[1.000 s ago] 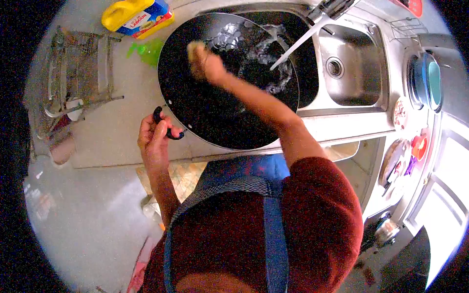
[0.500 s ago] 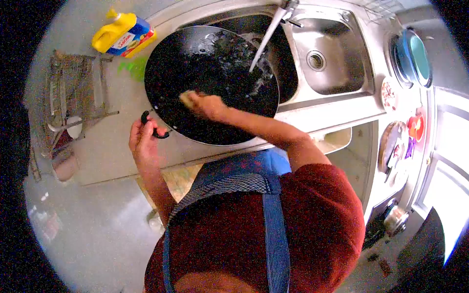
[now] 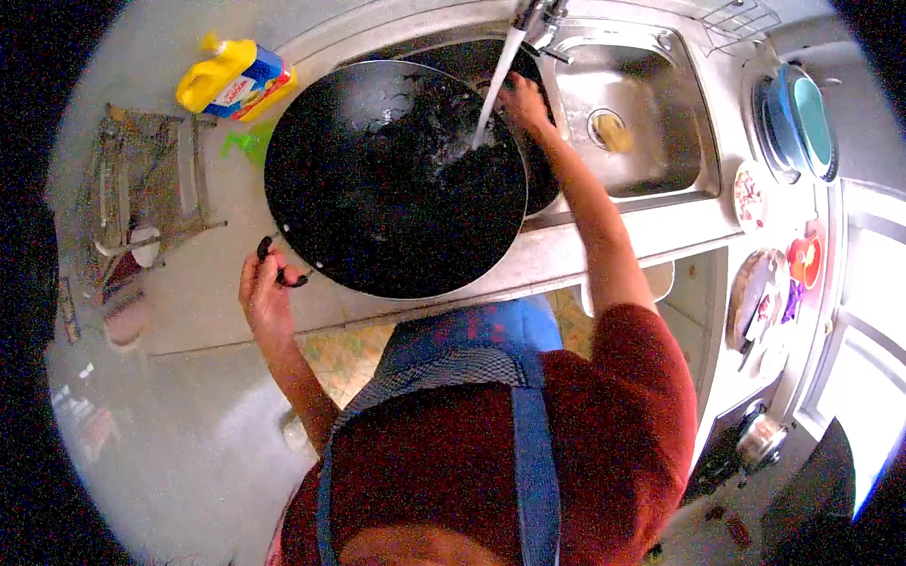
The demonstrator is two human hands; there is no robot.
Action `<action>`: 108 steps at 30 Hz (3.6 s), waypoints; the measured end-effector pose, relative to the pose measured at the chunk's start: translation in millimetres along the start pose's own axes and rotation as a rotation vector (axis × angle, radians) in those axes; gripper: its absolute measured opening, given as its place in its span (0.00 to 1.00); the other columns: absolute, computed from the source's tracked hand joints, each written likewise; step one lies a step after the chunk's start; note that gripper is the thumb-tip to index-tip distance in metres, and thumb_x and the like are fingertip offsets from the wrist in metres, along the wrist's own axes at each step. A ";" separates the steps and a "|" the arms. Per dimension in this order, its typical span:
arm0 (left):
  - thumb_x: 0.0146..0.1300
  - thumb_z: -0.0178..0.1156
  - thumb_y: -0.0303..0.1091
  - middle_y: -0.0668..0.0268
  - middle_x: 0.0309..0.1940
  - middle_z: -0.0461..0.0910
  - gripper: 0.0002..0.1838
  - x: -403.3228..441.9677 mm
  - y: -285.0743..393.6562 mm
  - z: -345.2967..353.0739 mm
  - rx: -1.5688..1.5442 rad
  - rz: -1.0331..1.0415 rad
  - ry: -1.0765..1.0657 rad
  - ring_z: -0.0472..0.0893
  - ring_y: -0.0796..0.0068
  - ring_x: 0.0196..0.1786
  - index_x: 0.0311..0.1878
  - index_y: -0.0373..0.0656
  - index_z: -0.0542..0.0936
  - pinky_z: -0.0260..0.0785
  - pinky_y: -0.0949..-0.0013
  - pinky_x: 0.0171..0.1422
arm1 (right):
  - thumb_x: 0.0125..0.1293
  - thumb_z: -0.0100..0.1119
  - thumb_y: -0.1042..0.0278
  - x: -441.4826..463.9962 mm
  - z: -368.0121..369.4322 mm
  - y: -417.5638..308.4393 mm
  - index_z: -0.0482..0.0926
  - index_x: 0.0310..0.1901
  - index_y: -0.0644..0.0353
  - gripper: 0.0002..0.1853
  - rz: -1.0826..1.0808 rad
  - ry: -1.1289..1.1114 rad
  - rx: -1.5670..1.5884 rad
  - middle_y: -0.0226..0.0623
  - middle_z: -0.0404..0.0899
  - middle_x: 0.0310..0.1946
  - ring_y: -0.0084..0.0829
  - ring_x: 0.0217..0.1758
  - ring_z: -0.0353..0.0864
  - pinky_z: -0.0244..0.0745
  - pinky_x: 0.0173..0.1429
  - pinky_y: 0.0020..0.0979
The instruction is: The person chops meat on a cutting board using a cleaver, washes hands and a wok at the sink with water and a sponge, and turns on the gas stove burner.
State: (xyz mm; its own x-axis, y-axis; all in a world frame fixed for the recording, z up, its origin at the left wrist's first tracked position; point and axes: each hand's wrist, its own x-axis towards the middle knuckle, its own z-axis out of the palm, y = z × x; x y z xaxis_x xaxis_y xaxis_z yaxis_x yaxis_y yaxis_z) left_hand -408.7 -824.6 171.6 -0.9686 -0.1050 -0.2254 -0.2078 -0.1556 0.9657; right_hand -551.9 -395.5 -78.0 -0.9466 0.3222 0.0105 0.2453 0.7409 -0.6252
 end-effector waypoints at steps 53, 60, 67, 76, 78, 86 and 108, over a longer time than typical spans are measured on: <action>0.57 0.59 0.39 0.74 0.21 0.76 0.10 151.9 30.6 97.8 0.573 0.002 -0.739 0.73 0.85 0.25 0.26 0.44 0.79 0.63 0.78 0.27 | 0.64 0.53 0.72 -234.6 -337.2 78.8 0.75 0.42 0.68 0.09 0.715 -0.147 0.824 0.32 0.74 0.27 0.21 0.25 0.73 0.77 0.34 0.28; 0.62 0.59 0.33 0.70 0.28 0.76 0.13 86.7 94.9 35.9 0.542 0.347 -0.308 0.72 0.83 0.28 0.45 0.35 0.78 0.63 0.78 0.34 | 0.66 0.52 0.72 -128.4 -171.7 49.8 0.77 0.42 0.66 0.08 0.338 -0.160 1.161 0.32 0.75 0.28 0.22 0.27 0.73 0.76 0.36 0.26; 0.64 0.57 0.32 0.68 0.29 0.78 0.16 143.3 -48.2 -5.4 0.349 0.266 -0.040 0.75 0.80 0.27 0.52 0.36 0.76 0.67 0.75 0.35 | 0.65 0.55 0.66 -77.3 -261.0 -26.4 0.76 0.49 0.68 0.16 -0.040 0.090 0.673 0.34 0.79 0.31 0.24 0.29 0.76 0.76 0.38 0.26; 0.60 0.60 0.32 0.68 0.26 0.77 0.10 92.0 -47.7 19.9 0.153 -0.114 -0.245 0.74 0.80 0.27 0.40 0.35 0.80 0.65 0.74 0.34 | 0.67 0.52 0.62 -59.1 -327.5 1.0 0.79 0.37 0.64 0.12 0.027 -0.096 0.524 0.29 0.76 0.26 0.20 0.26 0.73 0.68 0.31 0.23; 0.61 0.60 0.34 0.68 0.28 0.77 0.12 66.7 1.2 10.6 0.190 0.003 -0.181 0.73 0.80 0.29 0.43 0.35 0.79 0.65 0.74 0.37 | 0.67 0.53 0.63 -65.8 -292.3 42.7 0.79 0.36 0.64 0.12 0.055 -0.259 0.653 0.29 0.77 0.27 0.21 0.26 0.73 0.69 0.31 0.23; 0.66 0.54 0.31 0.60 0.38 0.79 0.21 -22.9 156.3 40.2 0.191 0.346 -0.102 0.73 0.77 0.34 0.60 0.33 0.70 0.66 0.74 0.45 | 0.60 0.58 0.66 -57.1 -42.7 17.2 0.79 0.39 0.62 0.10 0.272 -0.496 0.967 0.33 0.77 0.24 0.25 0.22 0.73 0.71 0.28 0.27; 0.63 0.57 0.32 0.57 0.42 0.80 0.24 -36.5 231.5 110.8 0.435 0.501 0.024 0.74 0.80 0.35 0.60 0.29 0.69 0.64 0.78 0.43 | 0.60 0.56 0.51 81.9 -174.5 -7.8 0.80 0.47 0.41 0.15 -0.415 -0.445 -0.784 0.28 0.82 0.42 0.37 0.48 0.80 0.55 0.58 0.70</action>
State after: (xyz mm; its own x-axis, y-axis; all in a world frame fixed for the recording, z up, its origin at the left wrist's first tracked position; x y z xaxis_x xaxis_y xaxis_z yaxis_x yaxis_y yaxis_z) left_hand -436.6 -747.9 417.6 -0.9601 -0.0844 0.2665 0.2257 0.3285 0.9171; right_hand -594.9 -272.1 63.9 -0.9416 -0.1825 -0.2830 -0.2063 0.9769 0.0564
